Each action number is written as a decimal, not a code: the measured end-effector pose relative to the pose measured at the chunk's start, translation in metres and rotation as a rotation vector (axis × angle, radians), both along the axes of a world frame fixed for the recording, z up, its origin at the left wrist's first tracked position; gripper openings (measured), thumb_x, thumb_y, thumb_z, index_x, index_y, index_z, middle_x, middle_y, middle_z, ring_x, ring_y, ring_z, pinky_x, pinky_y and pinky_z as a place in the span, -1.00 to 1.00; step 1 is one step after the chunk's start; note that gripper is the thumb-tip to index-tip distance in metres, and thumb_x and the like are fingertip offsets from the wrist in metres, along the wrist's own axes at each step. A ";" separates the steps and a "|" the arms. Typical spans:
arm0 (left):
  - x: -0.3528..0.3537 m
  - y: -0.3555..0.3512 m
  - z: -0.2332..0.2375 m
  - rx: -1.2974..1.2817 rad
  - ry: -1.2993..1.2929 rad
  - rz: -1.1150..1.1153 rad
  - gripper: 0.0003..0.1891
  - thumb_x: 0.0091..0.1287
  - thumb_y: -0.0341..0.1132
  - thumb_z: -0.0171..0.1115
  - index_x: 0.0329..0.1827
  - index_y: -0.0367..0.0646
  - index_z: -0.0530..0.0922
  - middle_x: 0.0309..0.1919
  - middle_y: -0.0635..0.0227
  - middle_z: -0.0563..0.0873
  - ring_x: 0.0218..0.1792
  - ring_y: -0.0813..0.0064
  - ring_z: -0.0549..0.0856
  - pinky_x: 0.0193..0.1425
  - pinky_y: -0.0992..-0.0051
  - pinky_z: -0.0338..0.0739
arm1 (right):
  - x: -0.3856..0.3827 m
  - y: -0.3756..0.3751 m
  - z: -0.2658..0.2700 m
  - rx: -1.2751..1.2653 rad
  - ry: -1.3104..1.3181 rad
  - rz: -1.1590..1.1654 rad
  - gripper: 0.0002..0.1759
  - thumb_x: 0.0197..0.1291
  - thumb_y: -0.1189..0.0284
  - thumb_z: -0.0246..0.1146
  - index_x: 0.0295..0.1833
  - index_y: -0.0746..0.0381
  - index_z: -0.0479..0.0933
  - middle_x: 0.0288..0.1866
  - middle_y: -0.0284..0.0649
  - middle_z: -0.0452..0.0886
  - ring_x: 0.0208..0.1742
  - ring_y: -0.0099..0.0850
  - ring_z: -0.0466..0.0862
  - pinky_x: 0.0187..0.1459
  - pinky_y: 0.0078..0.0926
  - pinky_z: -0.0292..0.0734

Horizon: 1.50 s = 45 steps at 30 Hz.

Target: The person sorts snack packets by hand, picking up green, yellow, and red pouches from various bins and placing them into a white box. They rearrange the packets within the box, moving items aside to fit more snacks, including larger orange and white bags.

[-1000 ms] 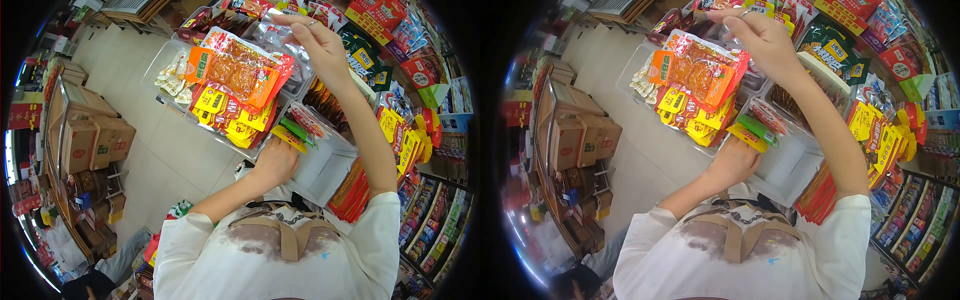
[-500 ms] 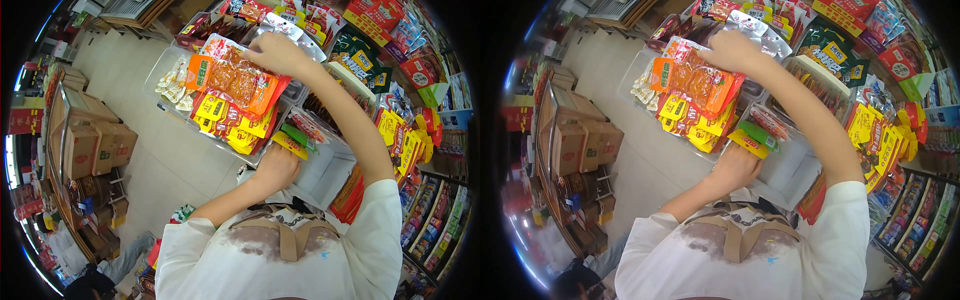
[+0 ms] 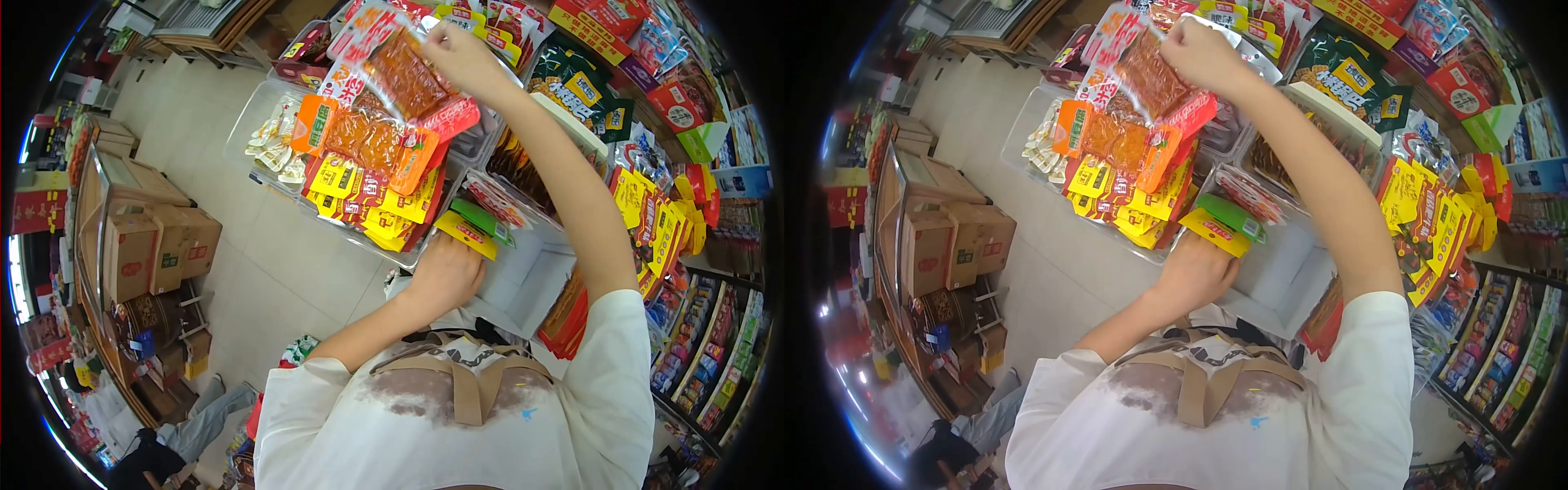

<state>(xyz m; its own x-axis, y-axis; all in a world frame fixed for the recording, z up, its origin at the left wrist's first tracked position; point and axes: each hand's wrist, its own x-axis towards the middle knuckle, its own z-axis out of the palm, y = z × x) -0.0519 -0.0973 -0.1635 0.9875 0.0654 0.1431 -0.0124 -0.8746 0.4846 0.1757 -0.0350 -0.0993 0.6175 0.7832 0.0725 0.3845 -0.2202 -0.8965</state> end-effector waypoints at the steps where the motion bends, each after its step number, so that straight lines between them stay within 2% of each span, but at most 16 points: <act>1: 0.000 0.000 -0.001 -0.001 0.000 -0.004 -0.83 0.13 -0.31 0.16 -0.28 -0.18 0.53 -0.40 0.10 0.58 -0.31 0.09 0.56 -0.19 0.20 0.44 | 0.003 -0.005 0.003 0.055 0.024 -0.024 -0.80 0.19 0.31 0.12 -0.21 0.22 0.41 -0.53 -0.40 0.42 -0.52 -0.63 0.46 -0.47 -0.64 0.38; 4: 0.001 0.000 -0.003 -0.024 -0.034 -0.036 -0.78 0.04 -0.32 0.17 -0.32 -0.28 0.52 -0.39 0.04 0.56 -0.31 0.06 0.55 -0.23 0.22 0.48 | 0.030 -0.014 -0.003 0.280 0.192 -0.132 -0.80 0.21 0.33 0.10 -0.17 0.24 0.42 -0.43 -0.32 0.49 -0.43 -0.59 0.52 -0.36 -0.64 0.44; 5: 0.001 0.000 -0.001 -0.034 0.007 -0.023 -0.79 0.07 -0.32 0.16 -0.27 -0.23 0.52 -0.38 0.07 0.57 -0.29 0.07 0.55 -0.20 0.20 0.45 | 0.025 -0.026 0.019 0.098 0.389 -0.199 -0.53 0.24 0.35 -0.06 0.23 0.32 0.30 0.03 -0.09 0.55 -0.04 -0.28 0.56 0.06 -0.38 0.43; 6: 0.001 0.001 0.000 -0.041 0.044 -0.009 -0.79 0.11 -0.31 0.16 -0.22 -0.18 0.53 -0.36 0.10 0.57 -0.27 0.07 0.56 -0.16 0.18 0.43 | 0.021 -0.040 0.028 0.094 0.387 -0.213 -0.53 0.24 0.35 -0.06 0.23 0.32 0.30 0.03 -0.09 0.55 -0.04 -0.28 0.56 0.06 -0.38 0.43; 8: 0.001 0.001 0.002 -0.048 0.067 -0.022 -0.77 0.10 -0.32 0.15 -0.20 -0.19 0.53 -0.35 0.09 0.58 -0.26 0.07 0.55 -0.14 0.17 0.43 | 0.023 -0.066 0.033 0.579 1.098 0.027 -0.68 0.24 0.38 -0.05 0.03 0.30 0.41 -0.14 -0.08 0.60 -0.15 -0.25 0.59 -0.09 -0.26 0.47; 9: 0.001 0.001 0.002 -0.035 0.061 -0.020 -0.77 0.10 -0.31 0.15 -0.19 -0.20 0.53 -0.34 0.08 0.58 -0.26 0.07 0.55 -0.13 0.17 0.43 | 0.037 -0.068 0.027 0.780 1.014 -0.156 -0.78 0.24 0.37 -0.01 -0.11 0.26 0.42 -0.25 -0.11 0.60 -0.23 -0.22 0.60 -0.20 -0.17 0.45; 10: 0.001 0.001 0.003 -0.022 0.057 -0.016 -0.76 0.10 -0.31 0.15 -0.19 -0.21 0.53 -0.34 0.08 0.58 -0.25 0.07 0.56 -0.12 0.17 0.43 | 0.020 -0.091 0.039 0.619 0.932 -0.253 -0.72 0.19 0.37 0.12 -0.03 0.29 0.41 -0.29 -0.25 0.53 -0.31 -0.53 0.57 -0.20 -0.60 0.49; 13: 0.001 0.001 0.003 -0.043 0.070 -0.029 -0.75 0.10 -0.31 0.16 -0.18 -0.22 0.52 -0.33 0.07 0.58 -0.24 0.07 0.56 -0.11 0.17 0.43 | 0.050 -0.135 0.015 0.676 1.165 0.111 -0.60 0.16 0.41 0.15 0.10 0.32 0.35 -0.12 -0.16 0.55 -0.15 -0.44 0.60 -0.01 -0.49 0.51; 16: 0.000 0.001 0.004 -0.014 0.045 -0.035 -0.74 0.09 -0.31 0.17 -0.17 -0.23 0.52 -0.32 0.07 0.59 -0.24 0.07 0.57 -0.11 0.17 0.43 | -0.008 -0.161 0.045 0.622 0.889 -0.172 -0.53 0.10 0.40 0.22 0.12 0.32 0.34 -0.13 -0.17 0.56 -0.16 -0.45 0.61 -0.04 -0.42 0.54; 18: 0.001 0.002 0.007 -0.016 0.058 -0.048 -0.74 0.09 -0.31 0.17 -0.17 -0.23 0.52 -0.32 0.06 0.59 -0.24 0.06 0.57 -0.11 0.17 0.43 | -0.029 -0.183 0.047 0.228 0.459 -0.209 -0.52 0.06 0.41 0.28 0.10 0.31 0.36 -0.17 -0.25 0.56 -0.22 -0.45 0.62 -0.12 -0.44 0.56; 22: 0.000 0.001 0.003 0.011 -0.031 -0.049 -0.83 0.07 -0.33 0.17 -0.31 -0.21 0.54 -0.42 0.10 0.57 -0.35 0.11 0.57 -0.25 0.21 0.45 | -0.084 -0.199 0.042 0.242 0.148 -0.220 -0.61 -0.03 0.43 0.33 -0.05 0.29 0.45 -0.18 -0.27 0.62 -0.22 -0.35 0.64 -0.17 -0.46 0.53; 24: 0.000 0.001 0.002 0.010 0.000 -0.054 -0.83 0.07 -0.32 0.17 -0.32 -0.21 0.54 -0.42 0.10 0.58 -0.34 0.11 0.57 -0.25 0.20 0.45 | -0.093 -0.206 0.042 -0.138 -0.302 -0.095 -0.67 -0.09 0.47 0.33 -0.15 0.23 0.46 -0.27 -0.21 0.59 -0.24 -0.28 0.61 -0.19 -0.46 0.50; 25: 0.000 0.001 0.003 0.011 0.027 -0.058 -0.83 0.07 -0.32 0.17 -0.32 -0.21 0.54 -0.42 0.10 0.58 -0.34 0.11 0.57 -0.25 0.20 0.44 | -0.093 -0.206 0.036 -0.093 -0.471 -0.043 -0.71 -0.11 0.49 0.31 -0.22 0.20 0.42 -0.36 -0.17 0.53 -0.25 -0.22 0.58 -0.26 -0.41 0.48; 36: 0.000 0.001 0.009 0.003 0.071 -0.035 -0.73 0.12 -0.30 0.18 -0.19 -0.29 0.51 -0.30 0.01 0.59 -0.23 0.05 0.58 -0.11 0.17 0.43 | -0.102 -0.197 -0.010 -0.079 -0.419 0.026 -0.70 -0.06 0.53 0.28 -0.16 0.23 0.39 -0.28 -0.14 0.50 -0.28 -0.19 0.56 -0.28 -0.31 0.48; 41: 0.000 0.001 0.005 -0.031 0.039 -0.039 -0.80 0.09 -0.32 0.18 -0.31 -0.28 0.53 -0.38 0.04 0.57 -0.28 0.07 0.56 -0.14 0.18 0.42 | -0.106 -0.209 0.000 -0.389 -0.670 0.054 -0.58 -0.08 0.44 0.28 -0.04 0.23 0.41 -0.31 -0.18 0.53 -0.26 -0.17 0.59 -0.33 -0.28 0.50; 45: -0.002 0.000 0.005 -0.041 0.059 -0.037 -0.77 0.10 -0.32 0.18 -0.25 -0.28 0.51 -0.33 0.02 0.57 -0.25 0.05 0.57 -0.13 0.16 0.44 | -0.114 -0.222 -0.014 -0.501 -0.497 0.051 -0.55 -0.06 0.42 0.25 0.02 0.22 0.38 -0.34 -0.13 0.56 -0.28 -0.12 0.60 -0.35 -0.21 0.51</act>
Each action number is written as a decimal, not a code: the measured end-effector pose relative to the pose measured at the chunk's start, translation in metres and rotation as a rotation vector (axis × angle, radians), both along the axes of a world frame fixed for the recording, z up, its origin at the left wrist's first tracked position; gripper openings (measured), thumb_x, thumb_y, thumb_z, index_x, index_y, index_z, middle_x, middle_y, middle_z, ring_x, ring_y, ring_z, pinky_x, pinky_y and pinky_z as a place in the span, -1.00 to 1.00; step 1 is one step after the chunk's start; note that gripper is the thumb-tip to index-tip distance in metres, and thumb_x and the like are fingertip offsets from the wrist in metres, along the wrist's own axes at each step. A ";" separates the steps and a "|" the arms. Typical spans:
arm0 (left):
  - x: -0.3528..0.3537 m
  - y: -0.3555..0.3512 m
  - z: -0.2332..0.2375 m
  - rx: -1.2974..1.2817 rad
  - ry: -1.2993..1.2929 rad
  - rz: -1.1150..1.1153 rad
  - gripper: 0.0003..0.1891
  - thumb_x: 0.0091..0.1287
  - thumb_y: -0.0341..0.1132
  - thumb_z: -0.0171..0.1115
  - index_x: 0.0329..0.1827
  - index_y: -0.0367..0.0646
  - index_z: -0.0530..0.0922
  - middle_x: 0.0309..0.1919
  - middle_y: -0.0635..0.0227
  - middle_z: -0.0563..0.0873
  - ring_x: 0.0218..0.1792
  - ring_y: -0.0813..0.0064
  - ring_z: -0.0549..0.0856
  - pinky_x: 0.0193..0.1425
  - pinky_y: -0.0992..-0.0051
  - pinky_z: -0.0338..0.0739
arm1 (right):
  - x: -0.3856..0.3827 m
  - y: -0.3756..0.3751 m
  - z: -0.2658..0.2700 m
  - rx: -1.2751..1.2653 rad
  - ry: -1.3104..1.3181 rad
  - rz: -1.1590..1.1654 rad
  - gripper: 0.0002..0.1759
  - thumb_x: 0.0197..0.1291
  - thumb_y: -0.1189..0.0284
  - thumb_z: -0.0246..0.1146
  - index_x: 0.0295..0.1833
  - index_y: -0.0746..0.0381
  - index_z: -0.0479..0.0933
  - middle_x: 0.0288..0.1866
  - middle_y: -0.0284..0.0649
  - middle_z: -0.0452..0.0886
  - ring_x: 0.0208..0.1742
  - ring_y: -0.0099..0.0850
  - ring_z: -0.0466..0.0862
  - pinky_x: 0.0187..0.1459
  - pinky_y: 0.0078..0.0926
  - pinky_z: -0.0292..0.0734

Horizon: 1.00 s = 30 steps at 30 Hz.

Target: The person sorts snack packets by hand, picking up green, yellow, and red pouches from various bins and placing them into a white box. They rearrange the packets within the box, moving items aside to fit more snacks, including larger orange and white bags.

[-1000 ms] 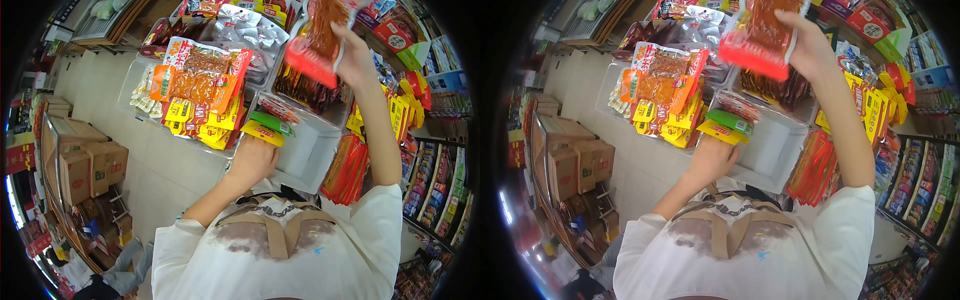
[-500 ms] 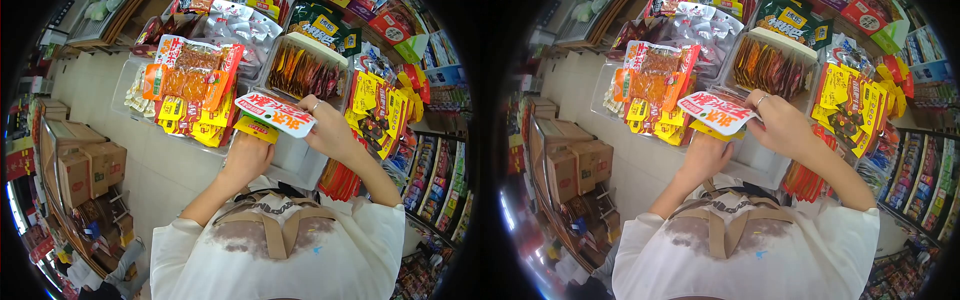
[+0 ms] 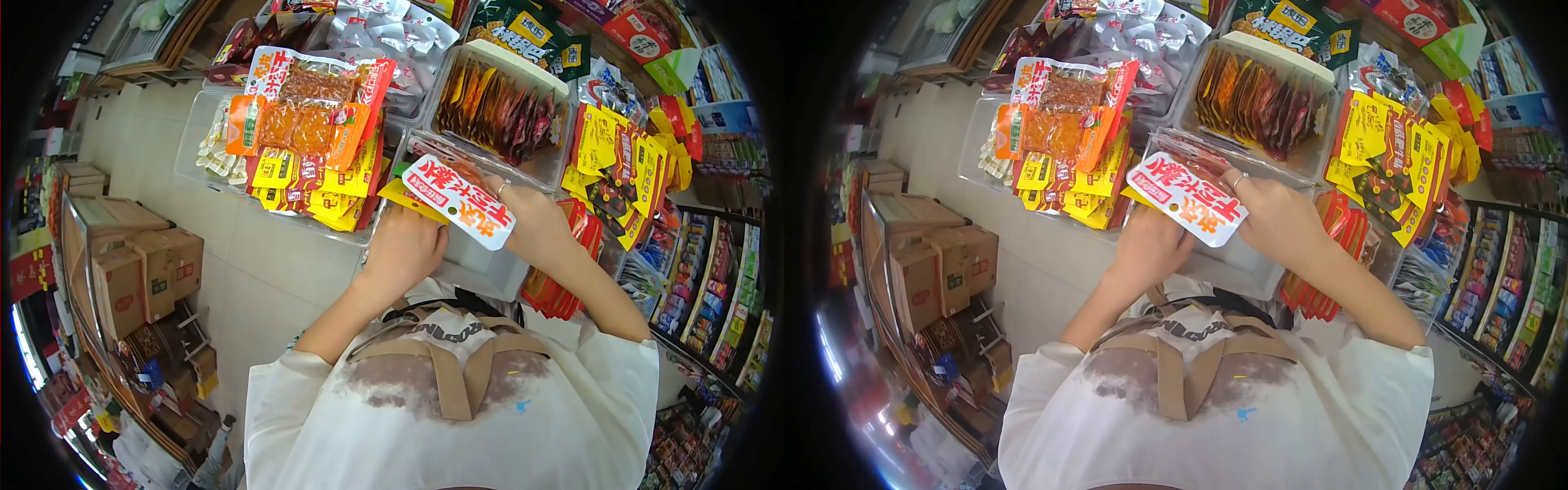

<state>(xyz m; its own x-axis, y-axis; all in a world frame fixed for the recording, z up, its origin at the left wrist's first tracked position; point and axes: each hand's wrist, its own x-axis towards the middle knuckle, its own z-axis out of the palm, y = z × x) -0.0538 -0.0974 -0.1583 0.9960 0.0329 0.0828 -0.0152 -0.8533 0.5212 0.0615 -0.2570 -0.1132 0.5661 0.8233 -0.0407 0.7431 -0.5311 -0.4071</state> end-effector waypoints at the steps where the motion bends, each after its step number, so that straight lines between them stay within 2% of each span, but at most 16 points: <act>1: 0.000 0.000 0.001 -0.004 0.044 0.011 -0.74 0.10 -0.33 0.18 -0.18 -0.28 0.50 -0.28 -0.02 0.58 -0.23 0.03 0.58 -0.10 0.15 0.44 | 0.001 -0.001 -0.003 -0.001 0.083 -0.014 -0.55 -0.05 0.44 0.23 0.03 0.21 0.37 -0.34 -0.09 0.57 -0.28 -0.09 0.61 -0.34 -0.17 0.52; 5: -0.004 -0.001 0.003 -0.050 0.064 0.005 -0.73 0.09 -0.33 0.19 -0.18 -0.28 0.50 -0.28 -0.02 0.58 -0.23 0.01 0.58 -0.09 0.14 0.45 | 0.002 0.006 -0.006 -0.097 0.251 -0.041 -0.55 0.01 0.47 0.17 0.09 0.18 0.35 -0.30 -0.01 0.59 -0.24 -0.02 0.61 -0.30 -0.12 0.52; 8: -0.008 -0.002 0.005 -0.094 0.154 0.041 -0.73 0.09 -0.32 0.20 -0.19 -0.28 0.50 -0.27 -0.02 0.58 -0.20 0.00 0.57 -0.08 0.14 0.45 | -0.003 0.009 -0.020 -0.092 0.201 0.053 -0.55 0.04 0.51 0.11 0.12 0.22 0.32 -0.31 0.05 0.59 -0.28 0.00 0.62 -0.30 -0.09 0.53; 12: -0.012 -0.004 0.002 -0.079 0.121 0.021 -0.78 0.07 -0.32 0.21 -0.26 -0.26 0.53 -0.38 0.03 0.61 -0.32 0.03 0.60 -0.20 0.16 0.49 | 0.002 0.019 -0.029 -0.175 0.241 0.078 -0.55 0.04 0.55 0.07 0.12 0.29 0.29 -0.35 0.09 0.58 -0.30 0.02 0.62 -0.32 -0.07 0.53; 15: -0.015 -0.003 -0.001 -0.070 0.064 0.013 -0.81 0.08 -0.32 0.21 -0.30 -0.25 0.54 -0.46 0.07 0.61 -0.41 0.05 0.60 -0.27 0.17 0.50 | 0.001 0.024 -0.035 -0.183 0.193 0.082 -0.59 0.01 0.57 0.07 0.05 0.35 0.31 -0.38 0.09 0.58 -0.33 0.03 0.62 -0.34 -0.07 0.54; 18: -0.015 -0.002 0.000 -0.063 0.021 0.001 -0.81 0.09 -0.31 0.20 -0.31 -0.25 0.54 -0.48 0.08 0.60 -0.44 0.07 0.60 -0.30 0.18 0.49 | 0.002 0.024 -0.024 -0.218 0.281 0.042 -0.62 0.00 0.57 0.08 0.01 0.36 0.35 -0.33 0.12 0.57 -0.27 0.02 0.63 -0.32 -0.10 0.55; 20: -0.015 -0.001 0.002 -0.070 0.022 0.006 -0.81 0.10 -0.30 0.20 -0.31 -0.25 0.54 -0.48 0.08 0.60 -0.43 0.07 0.60 -0.29 0.18 0.49 | 0.003 0.022 -0.013 -0.324 0.254 0.013 -0.69 -0.01 0.54 0.10 -0.08 0.36 0.41 -0.29 0.12 0.57 -0.24 0.00 0.62 -0.27 -0.11 0.55; 21: -0.015 -0.002 0.004 -0.060 0.009 0.009 -0.84 0.08 -0.32 0.19 -0.38 -0.24 0.54 -0.50 0.10 0.59 -0.44 0.10 0.60 -0.29 0.20 0.49 | 0.007 0.021 -0.009 -0.325 0.254 0.021 -0.69 -0.01 0.54 0.10 -0.08 0.36 0.41 -0.29 0.12 0.57 -0.24 0.00 0.62 -0.27 -0.11 0.55; 23: -0.015 -0.002 0.004 -0.047 0.000 0.012 -0.86 0.06 -0.33 0.18 -0.44 -0.22 0.54 -0.52 0.13 0.58 -0.44 0.13 0.60 -0.29 0.22 0.49 | 0.012 0.021 -0.005 -0.529 0.189 0.069 -0.74 -0.01 0.53 0.12 -0.14 0.35 0.44 -0.27 0.09 0.56 -0.22 -0.01 0.61 -0.23 -0.10 0.54; 26: -0.015 -0.003 0.003 -0.036 -0.055 0.004 -0.87 0.05 -0.32 0.18 -0.44 -0.21 0.55 -0.52 0.14 0.59 -0.46 0.14 0.60 -0.31 0.22 0.50 | 0.007 0.024 -0.027 -0.384 0.189 0.037 -0.76 -0.02 0.52 0.14 -0.18 0.37 0.45 -0.29 0.05 0.56 -0.26 0.01 0.60 -0.22 -0.10 0.54; 28: -0.018 -0.003 0.003 -0.037 0.072 -0.009 -0.78 0.13 -0.27 0.18 -0.27 -0.25 0.54 -0.40 0.06 0.61 -0.33 0.05 0.60 -0.20 0.16 0.46 | 0.012 0.025 -0.038 -0.299 0.196 0.057 -0.78 0.00 0.52 0.12 -0.21 0.40 0.43 -0.30 0.10 0.55 -0.23 0.05 0.58 -0.18 -0.10 0.51; 30: -0.020 -0.003 0.002 -0.048 0.083 -0.016 -0.77 0.13 -0.27 0.18 -0.25 -0.25 0.54 -0.38 0.06 0.61 -0.31 0.05 0.59 -0.19 0.15 0.46 | 0.012 0.027 -0.041 -0.214 0.204 0.078 -0.79 0.01 0.51 0.10 -0.24 0.43 0.41 -0.30 0.15 0.54 -0.21 0.09 0.57 -0.14 -0.10 0.49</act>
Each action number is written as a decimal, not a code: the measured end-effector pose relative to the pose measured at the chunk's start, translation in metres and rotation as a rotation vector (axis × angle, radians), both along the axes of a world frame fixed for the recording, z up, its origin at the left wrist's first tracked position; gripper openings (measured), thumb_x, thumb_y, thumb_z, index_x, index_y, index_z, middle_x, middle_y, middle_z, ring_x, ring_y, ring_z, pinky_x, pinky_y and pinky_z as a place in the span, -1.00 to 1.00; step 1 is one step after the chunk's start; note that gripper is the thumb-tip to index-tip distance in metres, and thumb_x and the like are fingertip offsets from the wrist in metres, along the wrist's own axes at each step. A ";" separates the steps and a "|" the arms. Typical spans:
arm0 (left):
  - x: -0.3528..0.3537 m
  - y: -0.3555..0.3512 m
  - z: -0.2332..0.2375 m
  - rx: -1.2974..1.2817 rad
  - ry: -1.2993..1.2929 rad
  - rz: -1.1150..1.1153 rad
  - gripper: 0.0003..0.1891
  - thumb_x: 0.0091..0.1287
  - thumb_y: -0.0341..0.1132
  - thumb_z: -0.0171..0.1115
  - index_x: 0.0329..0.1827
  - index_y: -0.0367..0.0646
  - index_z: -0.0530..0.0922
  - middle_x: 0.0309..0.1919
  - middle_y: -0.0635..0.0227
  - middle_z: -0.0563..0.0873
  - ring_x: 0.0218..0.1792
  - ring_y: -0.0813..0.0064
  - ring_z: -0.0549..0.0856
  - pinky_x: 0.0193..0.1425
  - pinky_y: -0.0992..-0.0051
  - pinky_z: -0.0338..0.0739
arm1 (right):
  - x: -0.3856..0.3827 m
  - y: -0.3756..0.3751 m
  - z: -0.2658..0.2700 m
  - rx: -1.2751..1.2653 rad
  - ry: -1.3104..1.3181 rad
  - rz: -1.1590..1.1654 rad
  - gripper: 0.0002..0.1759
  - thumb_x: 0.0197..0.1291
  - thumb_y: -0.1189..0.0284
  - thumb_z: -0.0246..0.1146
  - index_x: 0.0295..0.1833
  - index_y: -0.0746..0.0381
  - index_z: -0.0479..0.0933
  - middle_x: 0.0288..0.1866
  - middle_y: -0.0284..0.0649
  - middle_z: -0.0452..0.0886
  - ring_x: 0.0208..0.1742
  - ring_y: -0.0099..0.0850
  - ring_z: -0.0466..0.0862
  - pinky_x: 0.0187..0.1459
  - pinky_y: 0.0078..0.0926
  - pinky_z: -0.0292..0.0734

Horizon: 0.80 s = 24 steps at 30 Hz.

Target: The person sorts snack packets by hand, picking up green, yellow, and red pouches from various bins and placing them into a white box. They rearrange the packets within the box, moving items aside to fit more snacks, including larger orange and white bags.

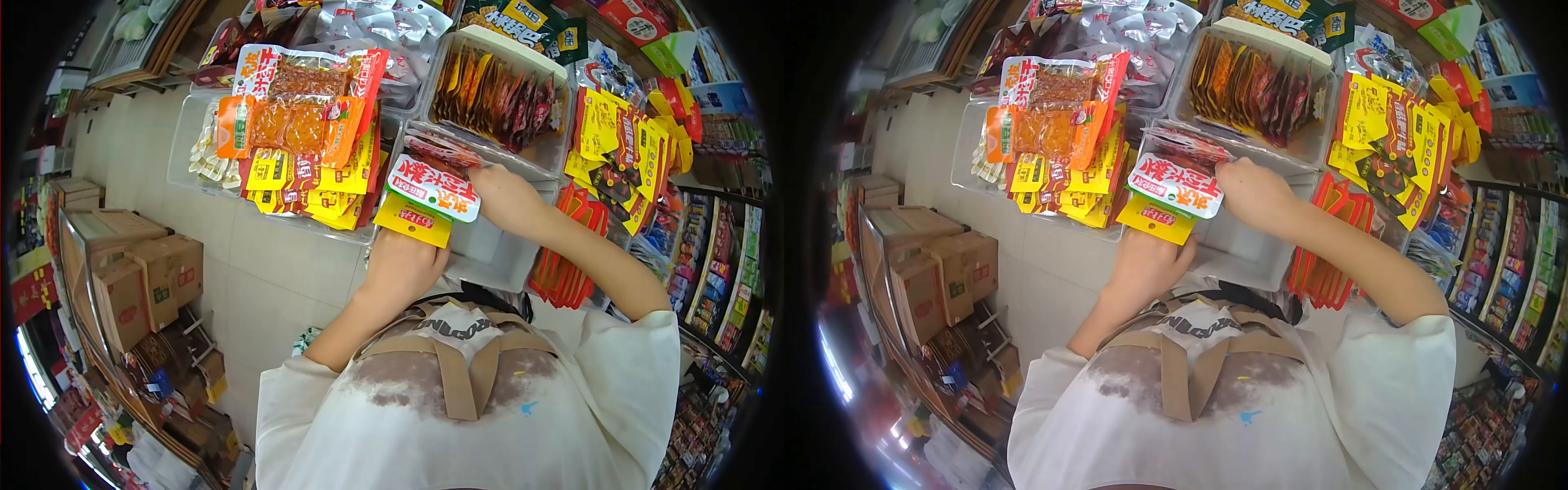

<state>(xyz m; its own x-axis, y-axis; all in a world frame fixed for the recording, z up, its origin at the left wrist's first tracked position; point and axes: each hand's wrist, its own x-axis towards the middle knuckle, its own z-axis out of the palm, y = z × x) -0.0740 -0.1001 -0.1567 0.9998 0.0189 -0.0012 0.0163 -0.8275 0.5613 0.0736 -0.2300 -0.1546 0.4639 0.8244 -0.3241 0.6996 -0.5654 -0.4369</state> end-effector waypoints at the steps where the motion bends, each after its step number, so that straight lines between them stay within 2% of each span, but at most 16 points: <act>1: 0.000 0.000 -0.001 -0.009 0.008 0.001 -0.77 0.13 -0.27 0.18 -0.24 -0.25 0.54 -0.36 0.06 0.61 -0.29 0.04 0.59 -0.18 0.15 0.46 | -0.001 0.003 0.000 -0.036 0.077 0.000 -0.78 0.00 0.52 0.09 -0.23 0.43 0.41 -0.31 0.17 0.55 -0.21 0.07 0.57 -0.19 -0.10 0.50; 3: -0.001 0.001 0.000 -0.008 0.003 -0.005 -0.76 0.13 -0.27 0.19 -0.23 -0.25 0.54 -0.36 0.07 0.61 -0.30 0.04 0.59 -0.18 0.15 0.45 | -0.003 0.005 -0.007 -0.074 0.153 0.002 -0.77 -0.02 0.53 0.07 -0.22 0.44 0.41 -0.32 0.18 0.56 -0.22 0.06 0.58 -0.23 -0.10 0.51; 5: -0.002 0.001 0.000 -0.007 0.001 -0.008 -0.76 0.13 -0.28 0.19 -0.22 -0.25 0.54 -0.36 0.07 0.61 -0.30 0.04 0.59 -0.17 0.15 0.45 | -0.008 0.003 -0.023 0.078 0.228 -0.149 -0.78 -0.02 0.51 0.03 -0.28 0.45 0.41 -0.34 0.22 0.55 -0.20 0.08 0.57 -0.19 -0.06 0.47; 9: -0.003 0.000 -0.002 -0.019 0.004 -0.007 -0.77 0.13 -0.29 0.19 -0.23 -0.24 0.55 -0.36 0.08 0.61 -0.30 0.04 0.58 -0.16 0.16 0.44 | -0.009 0.001 -0.034 0.024 0.245 -0.153 -0.77 0.00 0.48 0.02 -0.30 0.45 0.42 -0.33 0.22 0.55 -0.20 0.10 0.57 -0.16 -0.04 0.46; 11: -0.003 0.000 -0.003 -0.005 -0.037 -0.010 -0.78 0.13 -0.29 0.19 -0.23 -0.24 0.55 -0.36 0.08 0.61 -0.31 0.04 0.58 -0.17 0.16 0.44 | -0.002 -0.004 -0.051 0.101 0.244 0.034 -0.71 0.01 0.45 0.01 -0.24 0.47 0.43 -0.32 0.24 0.55 -0.20 0.11 0.56 -0.14 -0.04 0.45; 12: -0.003 0.001 -0.003 0.000 -0.033 -0.009 -0.78 0.13 -0.29 0.19 -0.23 -0.24 0.55 -0.36 0.08 0.61 -0.31 0.05 0.58 -0.17 0.17 0.44 | 0.000 -0.003 -0.046 0.100 0.243 0.030 -0.71 0.01 0.45 0.01 -0.24 0.47 0.43 -0.32 0.24 0.55 -0.20 0.11 0.56 -0.14 -0.04 0.45; 14: -0.003 0.001 -0.003 0.003 -0.028 -0.010 -0.78 0.13 -0.29 0.19 -0.23 -0.24 0.55 -0.36 0.08 0.61 -0.31 0.05 0.58 -0.18 0.17 0.44 | 0.006 -0.001 -0.024 -0.214 0.314 0.053 -0.68 0.15 0.38 0.00 -0.12 0.43 0.39 -0.19 0.18 0.53 -0.10 0.06 0.53 -0.07 -0.13 0.41; 17: -0.002 0.001 -0.001 -0.015 -0.025 -0.015 -0.78 0.13 -0.30 0.19 -0.23 -0.24 0.55 -0.36 0.09 0.61 -0.31 0.06 0.58 -0.19 0.18 0.44 | 0.010 -0.001 0.019 -0.279 0.269 -0.034 -0.63 0.14 0.41 -0.01 -0.02 0.44 0.40 -0.16 0.17 0.54 -0.08 0.03 0.54 -0.05 -0.15 0.41; 18: -0.002 0.001 -0.001 -0.009 0.000 -0.021 -0.78 0.13 -0.31 0.19 -0.22 -0.23 0.55 -0.36 0.09 0.61 -0.31 0.06 0.58 -0.20 0.17 0.44 | 0.012 -0.005 0.022 -0.278 0.268 -0.033 -0.63 0.14 0.41 -0.01 -0.02 0.44 0.40 -0.16 0.17 0.54 -0.08 0.03 0.54 -0.05 -0.15 0.41; 20: -0.003 0.002 -0.001 0.001 0.025 -0.026 -0.79 0.13 -0.31 0.19 -0.22 -0.23 0.55 -0.36 0.10 0.61 -0.31 0.05 0.58 -0.20 0.17 0.44 | 0.018 -0.015 0.027 -0.086 0.076 -0.089 -0.58 0.14 0.37 0.03 0.04 0.43 0.41 -0.18 0.16 0.57 -0.13 0.01 0.57 -0.08 -0.17 0.44; 24: 0.000 0.002 0.000 0.008 -0.012 -0.037 -0.79 0.13 -0.31 0.18 -0.22 -0.23 0.55 -0.36 0.08 0.61 -0.31 0.04 0.58 -0.21 0.17 0.44 | 0.012 -0.009 0.043 0.001 0.256 -0.239 -0.57 0.16 0.30 0.07 0.02 0.41 0.44 -0.26 0.14 0.59 -0.21 -0.01 0.60 -0.15 -0.19 0.47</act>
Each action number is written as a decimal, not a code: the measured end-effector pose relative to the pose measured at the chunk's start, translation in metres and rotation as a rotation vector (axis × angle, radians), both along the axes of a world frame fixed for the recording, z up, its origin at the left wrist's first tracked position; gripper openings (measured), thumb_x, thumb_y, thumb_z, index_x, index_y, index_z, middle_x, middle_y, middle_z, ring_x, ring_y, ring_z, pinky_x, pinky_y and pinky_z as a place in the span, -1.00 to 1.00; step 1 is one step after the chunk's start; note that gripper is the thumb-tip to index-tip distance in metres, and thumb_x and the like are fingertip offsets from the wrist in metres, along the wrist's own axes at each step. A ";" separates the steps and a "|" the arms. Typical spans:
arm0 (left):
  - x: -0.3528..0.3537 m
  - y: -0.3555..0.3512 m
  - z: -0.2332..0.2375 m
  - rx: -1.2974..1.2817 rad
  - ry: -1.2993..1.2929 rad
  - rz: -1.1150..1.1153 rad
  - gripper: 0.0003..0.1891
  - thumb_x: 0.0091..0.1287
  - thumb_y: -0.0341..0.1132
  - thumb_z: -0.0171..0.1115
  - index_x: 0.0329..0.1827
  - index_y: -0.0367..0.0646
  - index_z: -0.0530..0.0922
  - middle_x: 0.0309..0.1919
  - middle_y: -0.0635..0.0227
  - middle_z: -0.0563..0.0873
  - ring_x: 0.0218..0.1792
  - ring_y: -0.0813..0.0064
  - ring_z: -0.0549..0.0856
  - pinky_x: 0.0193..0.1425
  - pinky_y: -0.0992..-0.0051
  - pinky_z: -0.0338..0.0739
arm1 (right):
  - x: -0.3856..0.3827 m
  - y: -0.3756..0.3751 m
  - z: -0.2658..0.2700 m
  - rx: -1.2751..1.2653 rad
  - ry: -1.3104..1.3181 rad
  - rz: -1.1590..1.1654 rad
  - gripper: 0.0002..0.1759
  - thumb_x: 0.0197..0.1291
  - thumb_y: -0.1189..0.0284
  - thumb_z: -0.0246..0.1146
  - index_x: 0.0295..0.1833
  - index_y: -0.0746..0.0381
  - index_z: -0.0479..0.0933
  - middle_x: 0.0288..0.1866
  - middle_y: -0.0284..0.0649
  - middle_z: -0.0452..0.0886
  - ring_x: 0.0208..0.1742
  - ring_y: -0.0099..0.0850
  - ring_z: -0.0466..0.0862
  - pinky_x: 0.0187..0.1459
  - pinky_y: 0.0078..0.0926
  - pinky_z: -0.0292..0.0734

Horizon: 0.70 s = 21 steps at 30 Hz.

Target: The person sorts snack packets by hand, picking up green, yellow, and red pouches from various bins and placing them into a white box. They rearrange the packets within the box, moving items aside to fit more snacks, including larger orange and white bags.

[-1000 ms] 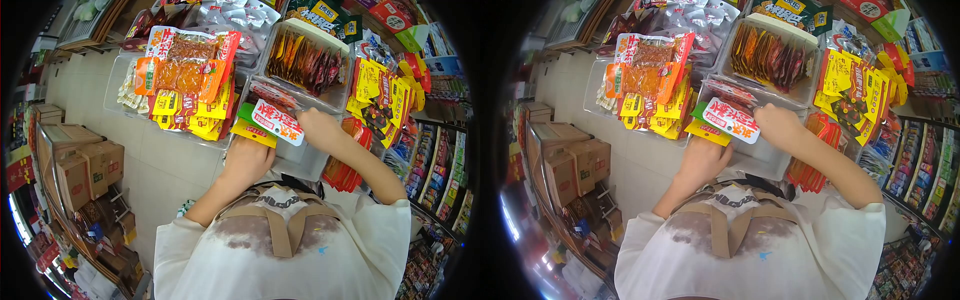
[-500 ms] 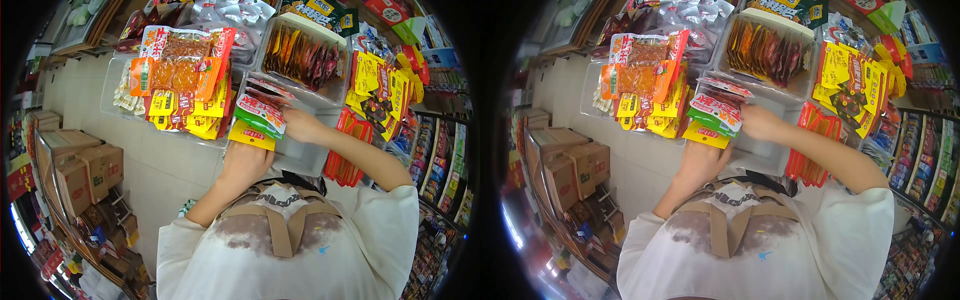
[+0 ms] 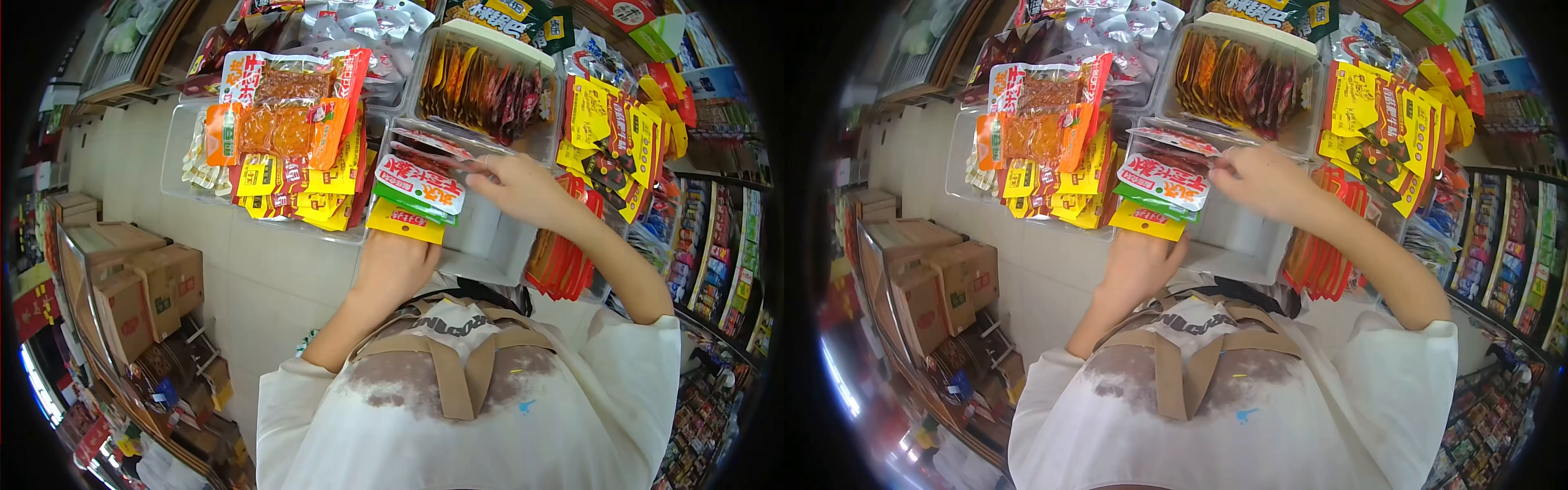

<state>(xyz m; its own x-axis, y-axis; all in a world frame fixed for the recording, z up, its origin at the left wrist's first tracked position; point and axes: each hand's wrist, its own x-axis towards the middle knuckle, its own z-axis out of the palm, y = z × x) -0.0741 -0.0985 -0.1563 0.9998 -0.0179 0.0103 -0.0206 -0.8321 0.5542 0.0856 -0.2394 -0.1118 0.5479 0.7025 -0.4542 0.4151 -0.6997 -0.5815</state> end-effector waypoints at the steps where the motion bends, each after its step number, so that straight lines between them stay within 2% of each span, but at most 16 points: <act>1: 0.000 0.000 0.001 0.000 0.013 -0.002 -0.79 0.14 -0.31 0.18 -0.22 -0.23 0.55 -0.35 0.08 0.61 -0.31 0.04 0.58 -0.20 0.16 0.44 | -0.004 0.001 -0.005 0.039 0.003 -0.001 -0.60 0.15 0.27 0.08 -0.07 0.40 0.48 -0.31 0.12 0.59 -0.22 -0.02 0.61 -0.15 -0.17 0.48; 2: 0.000 0.000 0.000 0.001 0.015 -0.007 -0.79 0.14 -0.31 0.18 -0.22 -0.23 0.55 -0.35 0.08 0.61 -0.31 0.04 0.58 -0.20 0.16 0.44 | -0.008 0.001 -0.010 0.078 0.007 -0.002 -0.61 0.14 0.24 0.09 -0.16 0.38 0.52 -0.35 0.10 0.60 -0.24 -0.04 0.61 -0.15 -0.14 0.48; 3: 0.000 0.000 0.000 0.002 0.002 -0.006 -0.79 0.14 -0.31 0.18 -0.22 -0.23 0.55 -0.35 0.07 0.61 -0.31 0.04 0.58 -0.20 0.16 0.44 | -0.012 0.000 -0.015 0.079 0.008 -0.006 -0.61 0.14 0.24 0.09 -0.16 0.38 0.52 -0.35 0.10 0.60 -0.24 -0.04 0.61 -0.15 -0.14 0.48; 5: -0.001 0.000 -0.001 0.005 -0.010 -0.008 -0.79 0.14 -0.31 0.18 -0.21 -0.23 0.55 -0.35 0.07 0.61 -0.31 0.04 0.58 -0.20 0.16 0.44 | -0.019 -0.001 -0.023 0.189 -0.290 0.030 -0.64 0.19 0.23 0.08 -0.26 0.35 0.56 -0.41 0.10 0.59 -0.32 0.00 0.61 -0.21 -0.16 0.49; 9: -0.002 0.001 -0.001 -0.021 -0.006 -0.001 -0.79 0.14 -0.32 0.18 -0.21 -0.23 0.55 -0.35 0.08 0.61 -0.30 0.04 0.58 -0.18 0.16 0.44 | -0.019 0.000 -0.022 0.116 -0.240 0.009 -0.66 0.24 0.26 0.04 -0.30 0.32 0.57 -0.48 0.07 0.57 -0.38 0.01 0.59 -0.28 -0.15 0.48; 11: -0.001 0.000 0.000 -0.020 0.011 -0.003 -0.79 0.14 -0.32 0.18 -0.20 -0.22 0.55 -0.34 0.08 0.61 -0.30 0.03 0.58 -0.18 0.17 0.44 | -0.016 0.001 -0.020 0.270 -0.198 -0.069 -0.68 0.27 0.29 0.03 -0.29 0.29 0.57 -0.54 0.06 0.53 -0.47 0.00 0.56 -0.37 -0.19 0.45; 14: 0.000 0.001 0.000 -0.032 -0.003 0.010 -0.78 0.14 -0.32 0.18 -0.19 -0.23 0.55 -0.31 0.07 0.60 -0.26 0.02 0.57 -0.15 0.17 0.43 | -0.020 0.002 -0.007 0.285 -0.099 -0.181 -0.71 0.27 0.30 0.04 -0.26 0.28 0.57 -0.54 0.05 0.50 -0.50 -0.04 0.54 -0.43 -0.24 0.41; 20: 0.003 0.001 0.001 -0.042 0.015 0.007 -0.77 0.14 -0.32 0.19 -0.17 -0.24 0.54 -0.26 0.04 0.59 -0.21 0.00 0.55 -0.10 0.15 0.40 | -0.020 0.000 -0.006 0.387 -0.144 -0.189 -0.74 0.25 0.32 0.07 -0.22 0.28 0.56 -0.55 0.04 0.49 -0.50 -0.09 0.54 -0.43 -0.29 0.40; 21: 0.004 0.001 0.001 -0.016 -0.054 0.008 -0.79 0.11 -0.32 0.19 -0.24 -0.23 0.55 -0.35 0.08 0.60 -0.30 0.06 0.58 -0.19 0.19 0.45 | -0.020 0.000 -0.006 0.388 -0.143 -0.189 -0.74 0.25 0.32 0.07 -0.22 0.28 0.56 -0.55 0.04 0.49 -0.50 -0.09 0.54 -0.43 -0.29 0.40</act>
